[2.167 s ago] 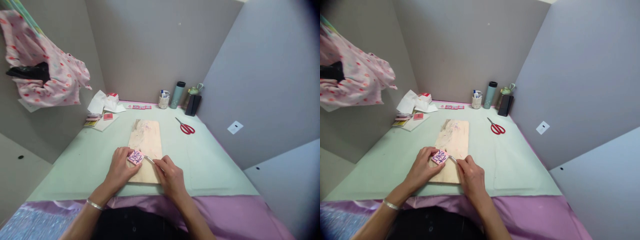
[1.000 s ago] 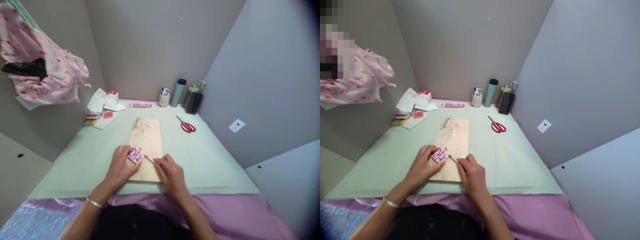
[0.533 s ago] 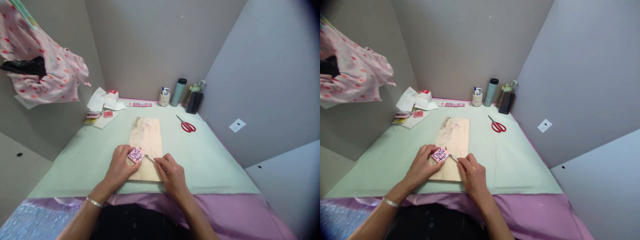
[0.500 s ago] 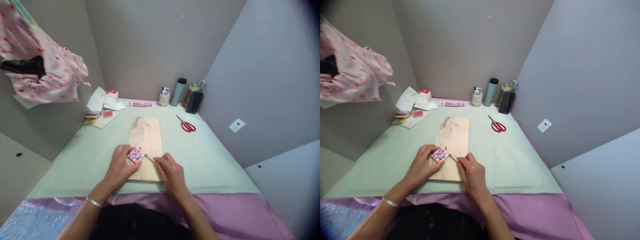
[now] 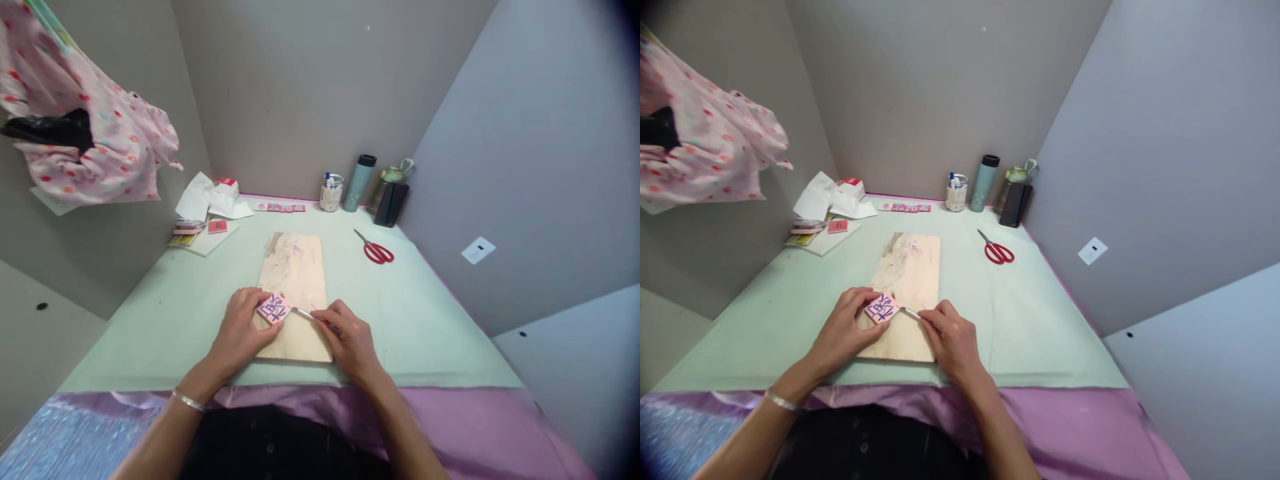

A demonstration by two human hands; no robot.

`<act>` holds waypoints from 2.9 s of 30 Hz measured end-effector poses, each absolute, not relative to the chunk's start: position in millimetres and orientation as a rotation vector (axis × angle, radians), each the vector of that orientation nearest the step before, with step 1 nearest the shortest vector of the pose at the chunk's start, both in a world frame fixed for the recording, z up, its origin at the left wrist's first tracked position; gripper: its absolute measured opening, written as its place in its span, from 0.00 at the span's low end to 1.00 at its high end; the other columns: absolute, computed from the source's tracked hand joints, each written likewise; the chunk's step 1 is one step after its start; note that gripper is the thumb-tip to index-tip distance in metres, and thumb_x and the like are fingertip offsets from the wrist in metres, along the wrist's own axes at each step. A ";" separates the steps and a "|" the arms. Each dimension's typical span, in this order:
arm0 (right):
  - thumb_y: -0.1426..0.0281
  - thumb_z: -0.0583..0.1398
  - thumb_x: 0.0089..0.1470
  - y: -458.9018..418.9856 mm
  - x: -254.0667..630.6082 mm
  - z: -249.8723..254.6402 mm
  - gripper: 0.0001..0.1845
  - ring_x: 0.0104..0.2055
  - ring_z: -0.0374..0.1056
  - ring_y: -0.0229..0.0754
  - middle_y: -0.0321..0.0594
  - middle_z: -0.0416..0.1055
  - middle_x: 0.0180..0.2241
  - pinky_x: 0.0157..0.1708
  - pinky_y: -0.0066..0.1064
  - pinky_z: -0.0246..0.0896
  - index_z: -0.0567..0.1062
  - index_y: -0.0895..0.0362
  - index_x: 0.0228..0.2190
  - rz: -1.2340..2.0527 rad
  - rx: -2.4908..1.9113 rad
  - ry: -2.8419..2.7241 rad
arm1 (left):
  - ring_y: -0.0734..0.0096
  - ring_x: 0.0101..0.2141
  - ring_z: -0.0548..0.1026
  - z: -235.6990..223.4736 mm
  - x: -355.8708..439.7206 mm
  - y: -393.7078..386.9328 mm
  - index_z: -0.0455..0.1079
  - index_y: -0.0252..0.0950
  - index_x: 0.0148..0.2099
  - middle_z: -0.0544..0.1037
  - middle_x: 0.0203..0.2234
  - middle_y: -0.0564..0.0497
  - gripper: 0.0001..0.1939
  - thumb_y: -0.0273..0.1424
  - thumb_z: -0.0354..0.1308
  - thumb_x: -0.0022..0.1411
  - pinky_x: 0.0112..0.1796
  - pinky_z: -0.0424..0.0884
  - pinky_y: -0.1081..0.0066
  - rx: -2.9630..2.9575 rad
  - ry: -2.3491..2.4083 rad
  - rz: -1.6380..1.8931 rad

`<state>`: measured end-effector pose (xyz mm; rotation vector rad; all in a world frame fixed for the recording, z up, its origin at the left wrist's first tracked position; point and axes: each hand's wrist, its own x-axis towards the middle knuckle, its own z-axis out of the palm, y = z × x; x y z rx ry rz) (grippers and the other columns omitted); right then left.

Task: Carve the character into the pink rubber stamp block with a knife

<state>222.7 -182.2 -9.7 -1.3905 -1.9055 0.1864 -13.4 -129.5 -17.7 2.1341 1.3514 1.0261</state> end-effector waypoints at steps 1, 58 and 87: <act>0.70 0.59 0.66 -180.4 224.4 -8.6 0.10 0.30 0.71 0.38 0.37 0.72 0.32 0.30 0.28 0.62 0.82 0.53 0.41 0.197 -1.386 -1.911 | 0.52 0.51 0.70 -17.9 -13.6 -129.4 0.70 0.39 0.50 0.72 0.47 0.45 0.18 0.33 0.62 0.57 0.55 0.67 0.53 2.130 1.349 1.016; 0.68 0.56 0.69 -175.2 221.9 -6.2 0.13 0.32 0.70 0.40 0.40 0.70 0.31 0.31 0.30 0.65 0.81 0.55 0.38 0.175 -1.328 -1.993 | 0.49 0.62 0.68 0.5 -35.6 -105.6 0.75 0.45 0.54 0.71 0.60 0.45 0.21 0.40 0.67 0.59 0.63 0.62 0.49 2.063 1.146 0.775; 0.75 0.50 0.70 -207.1 201.6 -6.0 0.15 0.26 0.66 0.40 0.38 0.70 0.29 0.26 0.32 0.51 0.76 0.59 0.46 -0.268 -1.436 -2.140 | 0.51 0.51 0.69 -16.5 -15.7 -127.8 0.70 0.40 0.50 0.73 0.46 0.47 0.19 0.37 0.69 0.58 0.54 0.65 0.51 2.243 1.328 0.989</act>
